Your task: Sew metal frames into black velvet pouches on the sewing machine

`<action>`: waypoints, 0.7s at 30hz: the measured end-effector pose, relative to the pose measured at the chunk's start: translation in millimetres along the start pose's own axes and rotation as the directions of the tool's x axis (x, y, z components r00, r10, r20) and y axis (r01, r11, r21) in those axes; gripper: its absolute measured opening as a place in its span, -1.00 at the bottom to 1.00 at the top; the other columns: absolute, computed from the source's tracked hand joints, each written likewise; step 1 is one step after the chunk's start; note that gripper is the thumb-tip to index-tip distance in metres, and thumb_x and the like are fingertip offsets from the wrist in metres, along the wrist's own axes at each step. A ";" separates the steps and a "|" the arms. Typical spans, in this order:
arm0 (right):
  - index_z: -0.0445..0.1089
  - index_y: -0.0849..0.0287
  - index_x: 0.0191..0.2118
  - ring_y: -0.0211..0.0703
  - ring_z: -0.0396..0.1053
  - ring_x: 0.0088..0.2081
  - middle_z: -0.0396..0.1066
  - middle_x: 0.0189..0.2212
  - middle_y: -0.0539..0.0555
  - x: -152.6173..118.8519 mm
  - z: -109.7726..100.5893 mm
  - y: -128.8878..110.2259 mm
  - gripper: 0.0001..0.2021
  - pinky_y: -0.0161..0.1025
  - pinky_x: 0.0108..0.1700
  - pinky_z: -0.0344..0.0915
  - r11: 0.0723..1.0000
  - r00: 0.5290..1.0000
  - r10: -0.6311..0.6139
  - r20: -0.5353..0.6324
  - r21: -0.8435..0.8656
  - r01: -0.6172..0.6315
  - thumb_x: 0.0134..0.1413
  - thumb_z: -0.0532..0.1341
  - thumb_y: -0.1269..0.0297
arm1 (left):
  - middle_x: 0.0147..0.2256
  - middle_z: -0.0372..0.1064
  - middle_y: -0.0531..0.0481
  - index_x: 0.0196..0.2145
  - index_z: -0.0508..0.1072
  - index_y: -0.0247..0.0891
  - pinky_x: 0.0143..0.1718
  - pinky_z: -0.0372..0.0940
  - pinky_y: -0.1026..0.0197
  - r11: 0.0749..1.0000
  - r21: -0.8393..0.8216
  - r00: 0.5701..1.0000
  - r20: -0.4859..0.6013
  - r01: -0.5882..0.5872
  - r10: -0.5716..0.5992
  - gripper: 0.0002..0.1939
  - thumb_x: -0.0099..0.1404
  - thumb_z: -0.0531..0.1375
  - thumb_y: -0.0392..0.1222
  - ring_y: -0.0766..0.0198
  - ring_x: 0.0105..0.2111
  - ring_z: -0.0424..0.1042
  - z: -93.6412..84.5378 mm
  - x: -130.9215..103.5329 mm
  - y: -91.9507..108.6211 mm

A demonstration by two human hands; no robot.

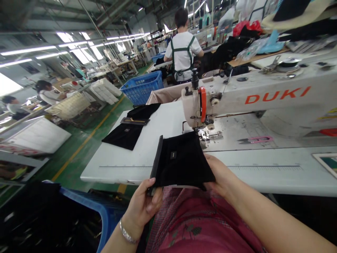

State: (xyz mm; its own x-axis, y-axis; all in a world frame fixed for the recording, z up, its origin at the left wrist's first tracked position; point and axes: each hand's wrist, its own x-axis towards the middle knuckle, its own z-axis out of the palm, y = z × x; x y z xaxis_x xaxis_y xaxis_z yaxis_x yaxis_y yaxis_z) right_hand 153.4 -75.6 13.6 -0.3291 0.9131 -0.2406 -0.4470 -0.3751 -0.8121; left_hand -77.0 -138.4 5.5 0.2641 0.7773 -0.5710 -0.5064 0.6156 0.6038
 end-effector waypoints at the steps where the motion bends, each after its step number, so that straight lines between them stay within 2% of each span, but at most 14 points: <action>1: 0.42 0.21 -0.40 -0.19 0.42 -0.47 0.48 -0.48 0.06 -2.6 1.3 -1.4 -0.83 -0.26 -0.37 0.42 1.000 1.000 0.019 0.002 0.019 -0.019 -0.12 0.36 0.25 | -0.81 0.01 0.11 -0.76 0.23 -0.36 -0.75 -0.05 0.43 0.998 0.060 0.999 -0.027 -0.034 0.036 -0.46 0.20 0.21 0.04 0.53 -0.81 0.00 0.4 -1.1 1.4; 3: 0.43 0.21 -0.34 -0.23 0.42 -0.45 0.48 -0.45 0.03 -14.2 1.6 -0.5 -0.79 -0.30 -0.35 0.40 0.996 0.997 0.069 0.019 0.059 -0.070 -0.15 0.39 0.29 | -0.72 0.20 0.07 -0.61 0.34 -0.37 -0.70 0.02 0.43 0.966 0.227 0.982 -0.117 -0.121 0.150 -0.59 0.23 0.22 -0.01 0.48 -0.74 0.13 -0.1 -4.4 5.1; 5: 0.41 0.20 -0.31 -0.28 0.38 -0.50 0.42 -0.51 -0.03 -32.1 -1.7 7.6 -0.76 -0.36 -0.46 0.35 0.992 0.992 0.122 0.017 0.041 -0.123 -0.17 0.39 0.34 | -0.58 0.34 0.05 -0.40 0.42 -0.35 -0.66 0.08 0.44 0.909 0.389 0.958 -0.169 -0.151 0.232 -0.73 0.25 0.24 -0.05 0.46 -0.66 0.23 -3.1 -7.7 7.8; 8: 0.38 0.18 -0.24 -0.35 0.28 -0.58 0.33 -0.56 -0.09 -58.9 -11.5 29.9 -0.71 -0.43 -0.60 0.22 0.974 0.975 0.218 -0.050 -0.056 -0.221 -0.15 0.39 0.29 | -0.50 0.36 0.05 -0.28 0.39 -0.32 -0.62 0.12 0.44 0.856 0.506 0.960 -0.169 -0.110 0.223 -0.71 0.24 0.26 -0.02 0.46 -0.62 0.26 -11.5 -9.8 7.9; 11: 0.38 0.22 -0.35 -0.37 0.26 -0.59 0.36 -0.53 -0.05 -73.4 -21.9 50.9 -0.67 -0.41 -0.58 0.25 0.948 0.945 0.300 -0.130 -0.068 -0.310 -0.20 0.43 0.15 | -0.49 0.35 0.06 -0.25 0.36 -0.32 -0.62 0.11 0.43 0.810 0.581 0.961 -0.172 -0.080 0.219 -0.67 0.22 0.27 0.01 0.46 -0.63 0.24 -20.4 -8.4 6.5; 13: 0.36 0.24 -0.45 -0.36 0.30 -0.59 0.40 -0.53 0.00 -76.6 -27.1 58.5 -0.63 -0.39 -0.55 0.27 0.942 0.931 0.324 -0.167 -0.030 -0.334 -0.24 0.45 0.08 | -0.48 0.34 0.06 -0.19 0.35 -0.30 -0.60 0.15 0.40 0.739 0.670 0.956 -0.174 -0.061 0.237 -0.66 0.24 0.25 0.01 0.43 -0.61 0.26 -23.6 -8.8 7.4; 14: 0.36 0.24 -0.46 -0.33 0.33 -0.57 0.42 -0.52 0.03 -77.4 -28.9 60.3 -0.62 -0.38 -0.53 0.29 0.941 0.927 0.331 -0.175 -0.013 -0.339 -0.24 0.44 0.05 | -0.46 0.35 0.05 -0.17 0.34 -0.29 -0.57 0.20 0.36 0.670 0.740 0.940 -0.183 -0.063 0.290 -0.66 0.24 0.24 0.01 0.39 -0.58 0.29 -23.4 -10.2 8.3; 15: 0.39 0.24 -0.45 -0.31 0.36 -0.55 0.44 -0.49 0.06 -78.1 -30.3 61.0 -0.62 -0.37 -0.51 0.31 0.939 0.925 0.338 -0.175 -0.002 -0.344 -0.21 0.43 0.02 | -0.42 0.37 0.02 -0.14 0.34 -0.27 -0.50 0.26 0.30 0.559 0.826 0.902 -0.185 -0.072 0.389 -0.65 0.24 0.24 0.01 0.34 -0.53 0.33 -21.7 -12.3 8.9; 16: 0.41 0.24 -0.42 -0.29 0.38 -0.53 0.46 -0.47 0.08 -78.9 -31.2 61.1 -0.61 -0.36 -0.49 0.33 0.936 0.923 0.347 -0.169 0.000 -0.352 -0.18 0.41 -0.01 | -0.35 0.39 -0.02 -0.12 0.34 -0.26 -0.40 0.33 0.22 0.398 0.913 0.836 -0.152 -0.085 0.527 -0.65 0.24 0.24 0.00 0.28 -0.45 0.37 -18.1 -15.0 8.8; 17: 0.43 0.24 -0.39 -0.28 0.40 -0.51 0.48 -0.44 0.10 -80.0 -31.7 60.8 -0.60 -0.35 -0.47 0.35 0.932 0.920 0.356 -0.160 -0.005 -0.362 -0.15 0.39 -0.04 | -0.27 0.39 -0.06 -0.10 0.34 -0.24 -0.28 0.35 0.12 0.194 0.976 0.746 -0.056 -0.099 0.664 -0.65 0.24 0.25 -0.03 0.21 -0.34 0.40 -12.4 -17.9 7.6; 18: 0.45 0.24 -0.38 -0.27 0.41 -0.50 0.49 -0.42 0.11 -81.1 -32.0 60.4 -0.59 -0.34 -0.45 0.36 0.928 0.919 0.366 -0.148 -0.014 -0.372 -0.12 0.37 -0.06 | -0.20 0.38 -0.09 -0.08 0.36 -0.22 -0.15 0.33 0.04 -0.032 0.993 0.655 0.101 -0.116 0.749 -0.67 0.24 0.25 -0.06 0.15 -0.24 0.39 -4.7 -20.4 4.8; 19: 0.45 0.24 -0.36 -0.27 0.41 -0.49 0.49 -0.40 0.12 -82.2 -32.2 60.1 -0.59 -0.33 -0.43 0.37 0.925 0.917 0.374 -0.137 -0.022 -0.380 -0.10 0.35 -0.08 | -0.14 0.37 -0.11 -0.05 0.37 -0.20 -0.06 0.29 -0.03 -0.255 0.956 0.591 0.291 -0.146 0.752 -0.68 0.25 0.24 -0.10 0.10 -0.16 0.37 4.7 -21.9 0.5; 20: 0.46 0.24 -0.36 -0.26 0.42 -0.48 0.50 -0.39 0.12 -83.2 -32.3 59.9 -0.58 -0.32 -0.42 0.38 0.921 0.916 0.381 -0.128 -0.030 -0.387 -0.09 0.34 -0.09 | -0.08 0.35 -0.13 -0.01 0.37 -0.19 -0.01 0.25 -0.06 -0.451 0.870 0.563 0.479 -0.200 0.674 -0.67 0.27 0.22 -0.14 0.06 -0.09 0.34 15.3 -21.9 -5.1; 21: 0.46 0.23 -0.35 -0.25 0.43 -0.47 0.50 -0.39 0.12 -84.0 -32.5 59.9 -0.58 -0.31 -0.40 0.38 0.919 0.915 0.386 -0.119 -0.039 -0.393 -0.09 0.33 -0.10 | -0.04 0.35 -0.14 0.04 0.36 -0.19 0.02 0.23 -0.06 -0.598 0.752 0.556 0.634 -0.279 0.538 -0.65 0.30 0.19 -0.17 0.05 -0.04 0.31 26.5 -20.3 -11.4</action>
State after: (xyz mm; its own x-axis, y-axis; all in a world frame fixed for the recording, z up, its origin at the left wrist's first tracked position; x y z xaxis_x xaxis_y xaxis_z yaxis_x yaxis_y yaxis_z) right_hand 181.3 -169.5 -32.1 -0.3745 0.7094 -0.5970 -0.2489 -0.6972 -0.6723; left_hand -54.8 -157.9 24.9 0.3946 0.8454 0.3600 0.8461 -0.4871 0.2164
